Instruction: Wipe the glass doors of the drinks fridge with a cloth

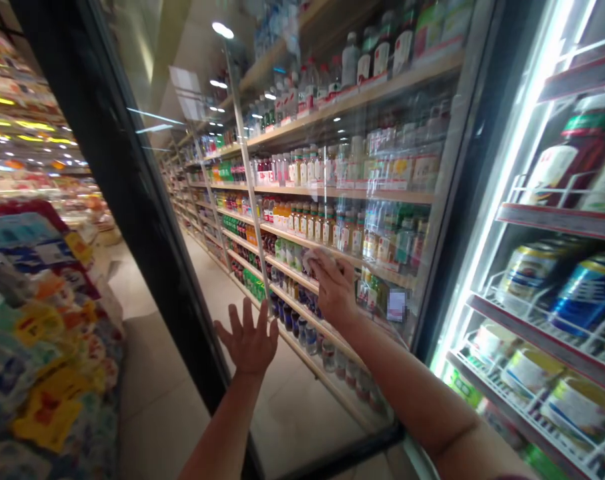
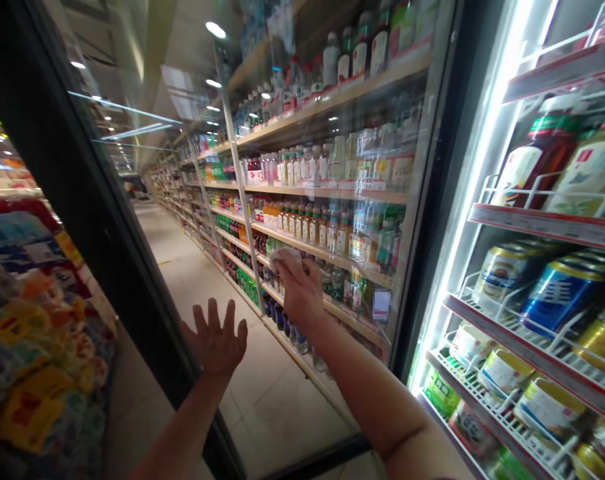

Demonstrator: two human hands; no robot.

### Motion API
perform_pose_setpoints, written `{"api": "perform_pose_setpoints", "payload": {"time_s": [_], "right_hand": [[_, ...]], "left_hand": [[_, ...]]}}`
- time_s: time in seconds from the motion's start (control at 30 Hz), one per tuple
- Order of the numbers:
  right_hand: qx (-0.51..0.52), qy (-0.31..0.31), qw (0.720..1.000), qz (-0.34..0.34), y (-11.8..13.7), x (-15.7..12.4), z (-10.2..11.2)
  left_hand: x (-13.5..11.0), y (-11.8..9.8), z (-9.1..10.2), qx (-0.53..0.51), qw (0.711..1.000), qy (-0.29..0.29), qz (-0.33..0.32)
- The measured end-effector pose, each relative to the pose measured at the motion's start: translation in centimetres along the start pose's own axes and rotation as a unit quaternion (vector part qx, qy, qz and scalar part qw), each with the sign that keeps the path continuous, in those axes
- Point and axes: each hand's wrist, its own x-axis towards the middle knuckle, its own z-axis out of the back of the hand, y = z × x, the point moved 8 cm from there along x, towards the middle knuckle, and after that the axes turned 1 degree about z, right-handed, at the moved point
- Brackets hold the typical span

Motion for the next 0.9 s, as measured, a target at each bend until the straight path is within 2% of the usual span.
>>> {"api": "perform_pose_setpoints", "payload": {"time_s": [0.07, 0.17, 0.23, 0.3, 0.4, 0.47, 0.53, 0.63, 0.7, 0.8, 0.9], "right_hand": [[-0.006, -0.006, 1.000, 0.004, 0.4, 0.3, 0.0], [0.003, 0.042, 0.995, 0.088, 2.4, -0.7, -1.1], [-0.001, 0.069, 0.990, 0.124, 3.0, 0.1, -1.7], [-0.008, 0.063, 0.993, 0.104, 2.2, 2.8, -1.5], [-0.019, 0.011, 0.999, 0.035, 0.7, 7.8, -0.5], [-0.029, -0.016, 0.999, 0.010, 0.8, 9.1, -0.1], [-0.033, -0.005, 0.998, 0.045, 2.6, 8.3, -0.8], [-0.026, 0.053, 0.982, 0.180, 6.6, 4.9, -2.4], [-0.025, 0.083, 0.966, 0.243, 7.9, 3.7, -3.0], [-0.030, 0.078, 0.966, 0.244, 6.2, 5.7, -2.1], [-0.022, -0.004, 0.991, 0.133, 1.1, 9.1, 0.5]], "left_hand": [[0.2, -0.2, 0.2, 0.001, 1.000, -0.005, -0.007], [0.4, -0.2, 0.4, 0.015, 1.000, -0.011, -0.014], [0.4, -0.3, 0.5, 0.027, 0.999, -0.015, -0.023], [0.5, -0.3, 0.6, 0.033, 0.999, -0.019, -0.027], [0.5, -0.2, 0.6, 0.029, 0.999, -0.012, -0.018], [0.4, -0.1, 0.6, 0.023, 1.000, -0.012, -0.014], [0.4, 0.0, 0.5, 0.022, 1.000, -0.011, -0.013], [0.3, 0.3, 0.4, 0.018, 1.000, -0.010, -0.010], [0.2, 0.5, 0.2, 0.012, 1.000, -0.010, -0.006], [0.1, 0.7, 0.1, 0.005, 1.000, -0.016, -0.002], [0.0, 0.6, 0.2, 0.002, 1.000, -0.022, -0.006]]}}
